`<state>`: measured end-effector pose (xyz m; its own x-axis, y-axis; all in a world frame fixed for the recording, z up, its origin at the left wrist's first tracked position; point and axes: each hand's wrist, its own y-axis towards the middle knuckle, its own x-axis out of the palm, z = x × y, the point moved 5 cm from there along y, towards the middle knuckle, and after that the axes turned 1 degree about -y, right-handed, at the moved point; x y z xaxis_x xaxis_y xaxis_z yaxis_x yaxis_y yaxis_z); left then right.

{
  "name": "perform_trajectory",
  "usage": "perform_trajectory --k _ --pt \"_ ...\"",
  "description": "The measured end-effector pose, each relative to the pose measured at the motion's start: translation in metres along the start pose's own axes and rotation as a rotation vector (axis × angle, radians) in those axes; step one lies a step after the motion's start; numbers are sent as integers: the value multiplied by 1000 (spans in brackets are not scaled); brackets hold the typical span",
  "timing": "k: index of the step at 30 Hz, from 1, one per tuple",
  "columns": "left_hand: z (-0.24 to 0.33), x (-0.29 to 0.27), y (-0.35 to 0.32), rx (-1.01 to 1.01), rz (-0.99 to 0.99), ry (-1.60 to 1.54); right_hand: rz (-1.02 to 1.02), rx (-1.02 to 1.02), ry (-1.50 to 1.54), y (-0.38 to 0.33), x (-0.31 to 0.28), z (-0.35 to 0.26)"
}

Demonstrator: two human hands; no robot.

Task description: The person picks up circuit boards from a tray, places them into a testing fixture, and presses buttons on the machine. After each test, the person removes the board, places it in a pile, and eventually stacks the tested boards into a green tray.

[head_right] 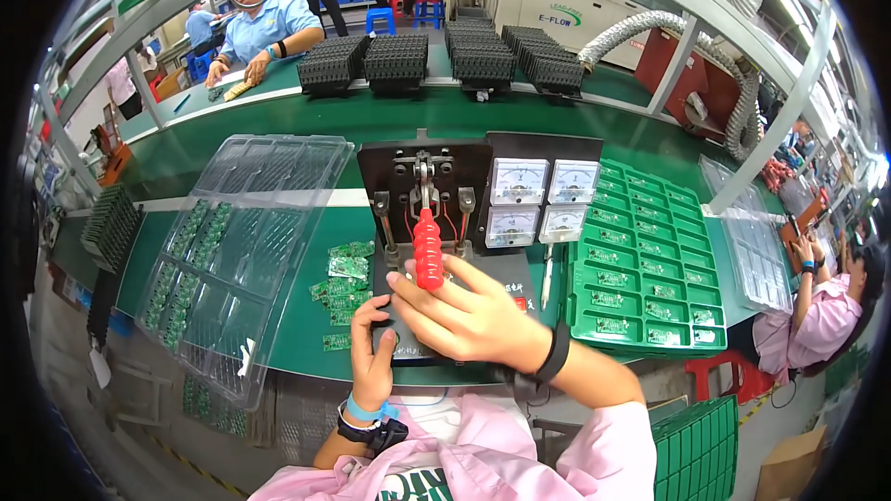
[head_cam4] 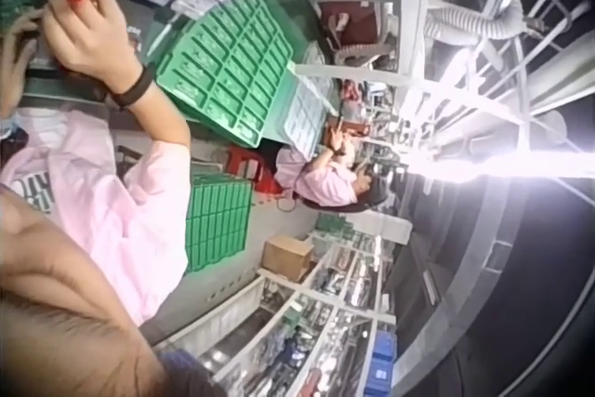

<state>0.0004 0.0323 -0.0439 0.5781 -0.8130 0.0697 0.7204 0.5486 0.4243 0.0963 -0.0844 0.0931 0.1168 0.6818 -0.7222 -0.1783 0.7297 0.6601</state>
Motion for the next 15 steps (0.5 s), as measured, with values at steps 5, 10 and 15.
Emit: perform_trajectory --k 5,10,15 --pt "14 -4 -1 17 -31 104 171 -28 -247 75 -34 60" --pt "33 -29 5 -34 -115 293 382 463 269 45 -28 79" --pt "30 -82 7 -53 -212 836 141 996 776 -76 8 82"
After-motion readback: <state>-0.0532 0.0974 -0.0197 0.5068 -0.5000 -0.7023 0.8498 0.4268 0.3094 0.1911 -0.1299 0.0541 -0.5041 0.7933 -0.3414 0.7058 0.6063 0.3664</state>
